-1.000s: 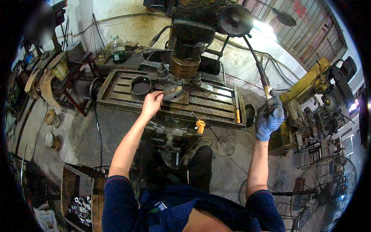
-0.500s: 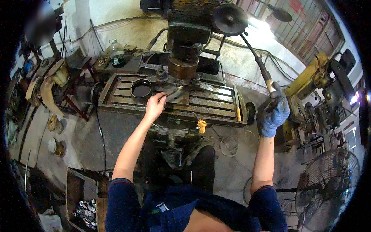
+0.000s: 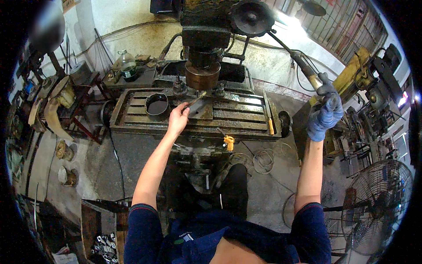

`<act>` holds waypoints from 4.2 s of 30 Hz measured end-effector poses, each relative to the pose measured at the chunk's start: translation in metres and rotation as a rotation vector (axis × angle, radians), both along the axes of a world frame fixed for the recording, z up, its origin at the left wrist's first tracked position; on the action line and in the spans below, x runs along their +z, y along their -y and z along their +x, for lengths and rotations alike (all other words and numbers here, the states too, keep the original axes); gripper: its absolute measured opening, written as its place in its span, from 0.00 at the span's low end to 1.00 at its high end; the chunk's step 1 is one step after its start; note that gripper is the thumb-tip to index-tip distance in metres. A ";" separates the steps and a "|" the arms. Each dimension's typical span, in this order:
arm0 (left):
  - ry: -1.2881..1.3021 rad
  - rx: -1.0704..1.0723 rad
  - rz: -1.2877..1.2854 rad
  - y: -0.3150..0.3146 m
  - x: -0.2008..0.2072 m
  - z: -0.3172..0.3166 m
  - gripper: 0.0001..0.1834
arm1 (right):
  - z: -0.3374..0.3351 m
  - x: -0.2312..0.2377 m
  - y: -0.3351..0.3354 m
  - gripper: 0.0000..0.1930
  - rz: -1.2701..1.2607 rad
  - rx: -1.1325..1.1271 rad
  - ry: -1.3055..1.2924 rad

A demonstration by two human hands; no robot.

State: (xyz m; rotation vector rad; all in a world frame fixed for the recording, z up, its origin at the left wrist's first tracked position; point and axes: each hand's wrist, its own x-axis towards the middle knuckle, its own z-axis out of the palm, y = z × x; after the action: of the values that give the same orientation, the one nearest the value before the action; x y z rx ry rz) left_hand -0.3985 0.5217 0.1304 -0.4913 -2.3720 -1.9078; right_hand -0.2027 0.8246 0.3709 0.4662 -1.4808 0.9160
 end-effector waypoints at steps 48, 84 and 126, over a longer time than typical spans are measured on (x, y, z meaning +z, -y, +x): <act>-0.208 0.211 -0.738 0.176 0.040 0.023 0.24 | -0.043 -0.383 0.076 0.18 -0.602 0.242 1.471; 0.085 -0.212 -0.536 0.196 -0.028 0.162 0.19 | 0.030 -0.185 0.172 0.29 1.016 0.375 1.682; 0.788 0.704 -1.658 0.515 -0.096 0.368 0.07 | 0.035 -0.216 0.232 0.16 0.900 0.630 1.788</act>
State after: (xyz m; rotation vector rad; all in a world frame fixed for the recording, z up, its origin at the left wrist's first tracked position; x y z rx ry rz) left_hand -0.0307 0.0067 0.0345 1.1530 -3.2385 0.5370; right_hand -0.1674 0.5922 0.1549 0.8418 -3.5878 1.1088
